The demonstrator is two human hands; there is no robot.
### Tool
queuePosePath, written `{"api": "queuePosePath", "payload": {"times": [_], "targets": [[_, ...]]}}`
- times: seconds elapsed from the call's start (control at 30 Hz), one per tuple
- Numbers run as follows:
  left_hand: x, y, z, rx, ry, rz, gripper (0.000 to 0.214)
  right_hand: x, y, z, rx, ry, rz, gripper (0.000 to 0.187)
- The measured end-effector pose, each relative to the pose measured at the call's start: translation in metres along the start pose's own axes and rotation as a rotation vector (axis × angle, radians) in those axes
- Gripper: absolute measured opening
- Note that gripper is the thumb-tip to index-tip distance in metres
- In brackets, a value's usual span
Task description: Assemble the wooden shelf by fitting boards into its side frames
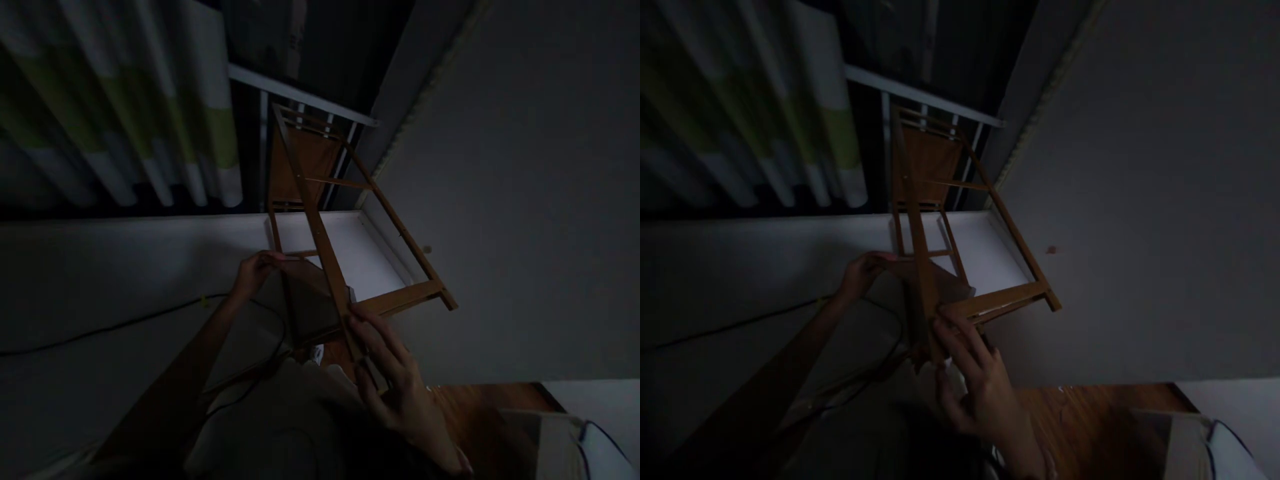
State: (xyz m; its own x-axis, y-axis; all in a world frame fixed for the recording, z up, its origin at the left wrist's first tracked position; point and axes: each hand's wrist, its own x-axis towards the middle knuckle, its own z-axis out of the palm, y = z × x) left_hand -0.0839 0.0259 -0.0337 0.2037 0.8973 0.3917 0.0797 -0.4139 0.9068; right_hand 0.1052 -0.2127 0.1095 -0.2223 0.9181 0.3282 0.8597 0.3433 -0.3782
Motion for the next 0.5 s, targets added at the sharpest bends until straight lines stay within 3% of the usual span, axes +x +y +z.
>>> {"api": "queuePosePath", "payload": {"times": [0.23, 0.5], "targets": [[-0.005, -0.014, 0.005, -0.121, 0.025, 0.023, 0.018, -0.001, 0.008, 0.019, -0.140, 0.200, -0.120, 0.054], [-0.005, -0.018, 0.009, -0.210, 0.020, 0.050, 0.019, -0.005, 0.016, 0.026, -0.186, 0.245, -0.155, 0.054]]}}
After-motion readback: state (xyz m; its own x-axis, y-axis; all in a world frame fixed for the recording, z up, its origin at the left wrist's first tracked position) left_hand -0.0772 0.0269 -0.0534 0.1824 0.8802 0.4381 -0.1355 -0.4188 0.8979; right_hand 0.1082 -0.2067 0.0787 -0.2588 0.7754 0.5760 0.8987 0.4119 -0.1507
